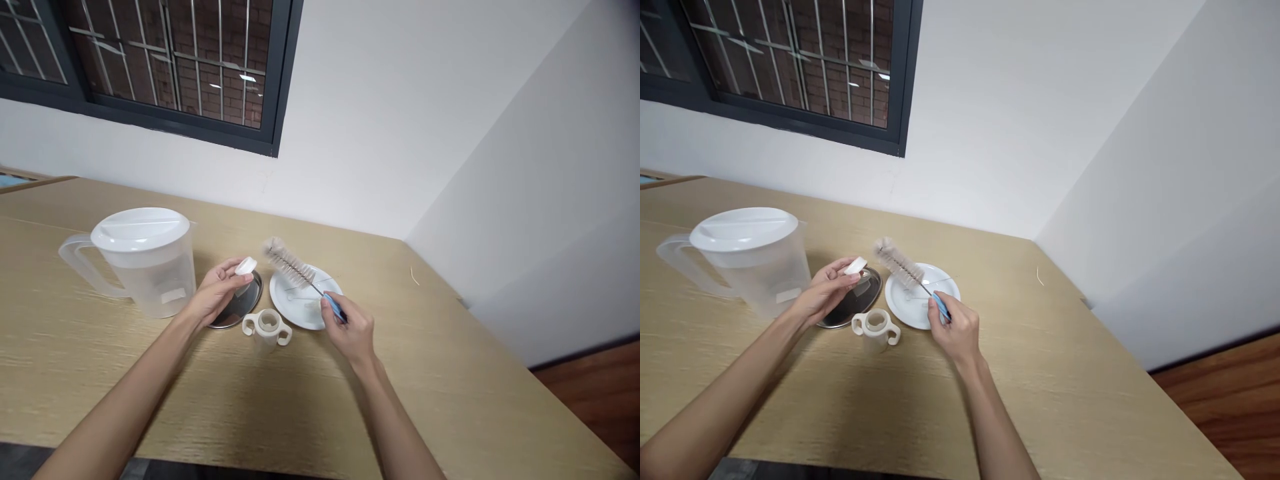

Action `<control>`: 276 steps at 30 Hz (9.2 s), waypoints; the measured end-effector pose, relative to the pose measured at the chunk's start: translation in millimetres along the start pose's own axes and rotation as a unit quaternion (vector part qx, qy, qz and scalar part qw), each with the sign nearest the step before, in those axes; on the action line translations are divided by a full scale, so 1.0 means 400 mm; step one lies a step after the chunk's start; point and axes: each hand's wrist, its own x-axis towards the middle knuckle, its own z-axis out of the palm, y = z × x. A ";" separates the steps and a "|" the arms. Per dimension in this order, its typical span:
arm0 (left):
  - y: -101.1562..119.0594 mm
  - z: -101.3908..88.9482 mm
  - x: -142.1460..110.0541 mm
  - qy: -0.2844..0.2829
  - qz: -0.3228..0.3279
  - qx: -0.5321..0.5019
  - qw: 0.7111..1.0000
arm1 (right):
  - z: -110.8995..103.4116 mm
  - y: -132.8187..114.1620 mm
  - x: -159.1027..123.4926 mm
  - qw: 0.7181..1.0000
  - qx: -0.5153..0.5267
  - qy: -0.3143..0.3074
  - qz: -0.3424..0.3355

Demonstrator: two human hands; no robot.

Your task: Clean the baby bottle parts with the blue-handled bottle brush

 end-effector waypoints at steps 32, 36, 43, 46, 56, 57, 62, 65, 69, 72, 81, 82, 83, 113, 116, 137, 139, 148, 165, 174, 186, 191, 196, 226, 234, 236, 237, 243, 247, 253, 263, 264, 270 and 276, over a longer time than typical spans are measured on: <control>-0.007 -0.009 0.003 0.003 0.028 0.121 0.992 | 0.002 0.005 0.002 0.999 0.002 -0.032 -0.002; -0.010 -0.012 0.004 -0.004 0.024 0.132 0.991 | 0.000 0.008 0.000 1.000 0.001 -0.016 0.008; -0.012 -0.013 0.005 -0.009 0.030 0.139 0.990 | -0.004 0.001 0.002 0.999 0.030 -0.027 -0.027; -0.013 -0.015 0.006 -0.016 0.024 0.145 0.989 | -0.003 0.001 0.003 0.999 0.026 -0.023 -0.032; -0.008 -0.014 0.001 -0.033 0.033 0.112 0.993 | -0.003 0.007 0.001 1.000 0.007 0.004 -0.008; -0.007 -0.014 0.001 -0.032 0.036 0.108 0.993 | -0.004 0.006 0.001 1.000 0.006 0.006 -0.008; -0.002 -0.019 0.002 -0.031 0.033 0.077 0.996 | -0.010 -0.001 0.006 0.999 0.006 0.033 -0.013; -0.001 -0.025 0.005 -0.035 0.038 0.063 0.997 | -0.011 -0.002 0.007 0.999 0.010 0.037 -0.020; -0.004 -0.029 0.010 -0.025 0.054 0.076 0.995 | -0.010 -0.001 0.004 0.999 0.019 0.029 -0.038; -0.008 -0.031 0.014 -0.010 0.067 0.086 0.994 | -0.009 -0.002 0.003 0.998 0.035 0.009 -0.056; -0.012 -0.043 0.025 0.038 0.107 0.119 0.986 | -0.004 0.003 0.004 0.999 -0.002 0.008 -0.033; -0.012 -0.043 0.025 0.038 0.110 0.128 0.985 | -0.004 0.003 0.004 1.000 0.001 0.010 -0.029; -0.011 -0.043 0.025 0.037 0.114 0.138 0.983 | -0.004 0.003 0.003 1.000 0.006 0.008 -0.028; -0.004 -0.038 0.027 0.064 0.131 0.216 0.966 | -0.005 -0.002 0.004 0.999 0.014 -0.019 -0.048; -0.007 -0.043 0.031 0.060 0.141 0.224 0.962 | -0.003 -0.005 0.006 0.996 0.015 -0.056 -0.063; -0.005 -0.056 0.034 0.091 0.185 0.253 0.945 | 0.002 -0.002 0.010 0.999 -0.020 -0.026 -0.030; -0.006 -0.056 0.034 0.091 0.185 0.260 0.943 | 0.000 -0.001 0.009 1.000 -0.016 -0.009 -0.019; -0.011 -0.055 0.038 0.097 0.188 0.272 0.939 | 0.004 -0.002 0.007 0.997 -0.003 -0.054 -0.054; -0.003 -0.052 0.031 0.069 0.158 0.200 0.964 | -0.004 0.002 0.008 0.999 -0.010 -0.028 -0.022; -0.001 -0.041 0.030 0.070 0.141 0.182 0.971 | -0.001 -0.007 0.005 0.996 0.017 -0.072 -0.041; -0.002 -0.040 0.028 0.056 0.142 0.195 0.969 | 0.000 -0.008 0.005 0.997 0.024 -0.050 -0.048; 0.002 -0.039 0.024 0.042 0.127 0.186 0.973 | -0.001 -0.001 0.009 0.998 -0.002 -0.050 -0.028; 0.001 -0.039 0.021 0.027 0.101 0.180 0.978 | -0.003 -0.003 0.007 1.000 0.007 -0.016 -0.018; 0.002 -0.040 0.028 0.068 0.119 0.198 0.971 | -0.004 -0.008 0.006 0.999 0.009 -0.044 -0.019; 0.006 -0.034 0.024 0.070 0.129 0.184 0.972 | 0.000 -0.001 0.007 0.998 -0.016 -0.068 0.003; 0.006 -0.034 0.022 0.070 0.128 0.181 0.973 | 0.000 0.001 0.008 0.998 -0.011 -0.057 0.023; 0.005 -0.035 0.022 0.071 0.127 0.182 0.973 | 0.000 0.000 0.008 0.998 -0.004 -0.056 0.034; 0.004 -0.042 0.020 0.084 0.101 0.183 0.974 | 0.005 -0.006 0.013 0.992 0.003 -0.027 0.120; 0.004 -0.043 0.018 0.086 0.076 0.167 0.979 | 0.004 -0.008 0.017 0.990 -0.004 -0.010 0.139; 0.006 -0.042 0.020 0.072 0.062 0.105 0.990 | 0.008 -0.007 0.015 0.992 -0.012 -0.009 0.124; 0.015 -0.035 0.021 0.058 0.036 0.023 0.997 | 0.000 -0.016 0.011 0.998 0.015 -0.010 0.058; 0.014 -0.035 0.021 0.055 0.035 0.019 0.998 | -0.001 -0.016 0.010 0.999 0.016 -0.010 0.048; 0.015 -0.032 0.022 0.070 0.057 0.012 0.996 | 0.000 -0.010 0.007 1.000 0.007 -0.014 0.023; 0.021 -0.022 0.017 0.088 0.046 -0.009 0.995 | -0.002 -0.011 0.007 1.000 0.005 0.007 -0.009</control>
